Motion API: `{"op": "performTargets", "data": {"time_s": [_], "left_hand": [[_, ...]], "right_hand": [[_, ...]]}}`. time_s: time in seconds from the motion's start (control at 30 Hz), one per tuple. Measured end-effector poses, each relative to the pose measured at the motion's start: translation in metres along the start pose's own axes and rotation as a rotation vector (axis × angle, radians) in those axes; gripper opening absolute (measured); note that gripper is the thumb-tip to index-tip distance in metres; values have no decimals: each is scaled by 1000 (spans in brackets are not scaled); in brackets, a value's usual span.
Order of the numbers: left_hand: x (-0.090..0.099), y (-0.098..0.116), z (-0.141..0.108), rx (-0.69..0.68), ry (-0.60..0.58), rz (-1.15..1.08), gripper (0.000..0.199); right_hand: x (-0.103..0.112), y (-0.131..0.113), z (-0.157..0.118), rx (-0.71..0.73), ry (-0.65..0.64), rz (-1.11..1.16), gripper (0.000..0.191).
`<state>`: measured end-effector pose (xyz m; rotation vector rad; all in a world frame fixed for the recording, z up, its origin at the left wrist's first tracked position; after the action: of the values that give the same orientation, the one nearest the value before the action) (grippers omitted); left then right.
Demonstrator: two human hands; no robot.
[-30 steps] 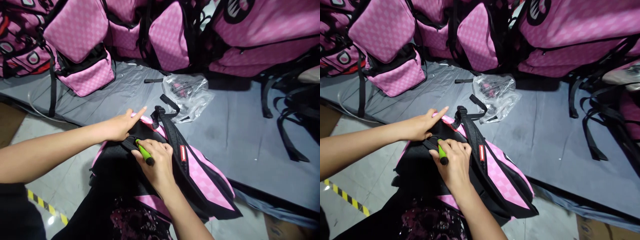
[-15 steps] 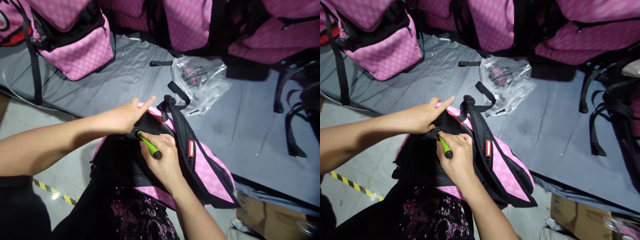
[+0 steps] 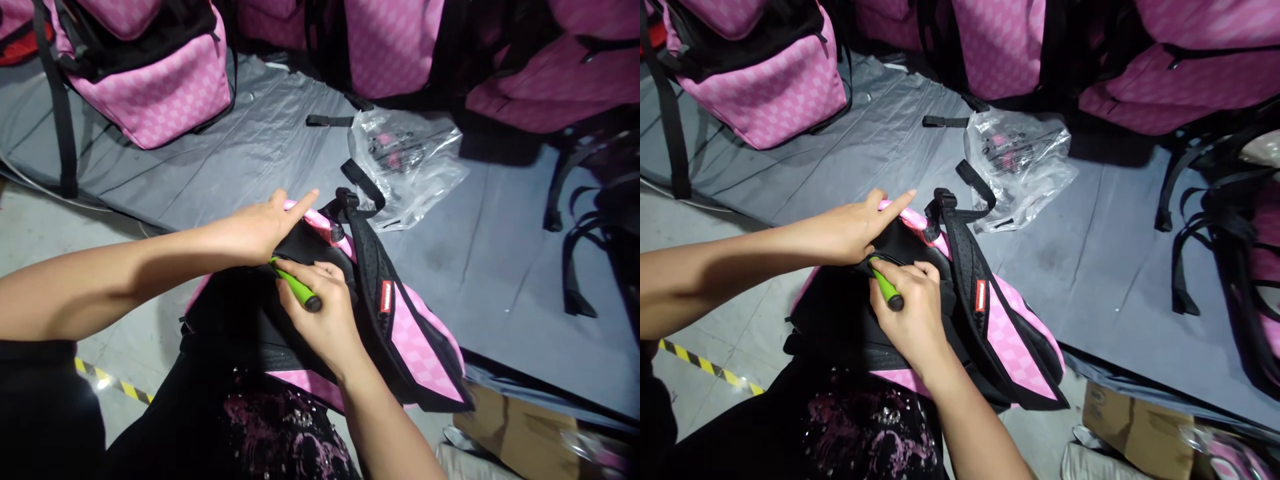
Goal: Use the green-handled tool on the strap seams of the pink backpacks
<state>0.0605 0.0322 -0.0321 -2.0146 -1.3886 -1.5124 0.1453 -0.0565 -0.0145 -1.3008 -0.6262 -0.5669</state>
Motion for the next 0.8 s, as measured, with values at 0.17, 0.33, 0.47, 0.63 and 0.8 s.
{"op": "performTargets", "data": {"time_s": [0.17,0.33,0.47,0.63,0.8], "left_hand": [[1,2,0,-2,-5,-15,103],[3,2,-1,20,-11,-1,103],[1,1,0,23,-20,-10,106],[1,1,1,-1,15,-16,103],[0,0,2,10,22,-4,103]], "right_hand": [[3,1,1,-4,15,-36,20],[6,-1,-2,-9,11,-84,19],[6,-2,-3,-15,15,-96,19],[7,2,-4,-64,41,-109,17],[4,3,-3,-80,41,-52,16]]}}
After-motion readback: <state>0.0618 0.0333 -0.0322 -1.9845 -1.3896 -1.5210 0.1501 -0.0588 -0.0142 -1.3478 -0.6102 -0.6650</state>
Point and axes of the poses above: each hand's wrist, its own z-axis towards the middle knuckle, its own x-axis out of the back of the hand, y = z × x, the point moved 9 cm from there along z, towards the middle knuckle, and after that the axes turned 8 degrees about -z, right-handed, at the moved point
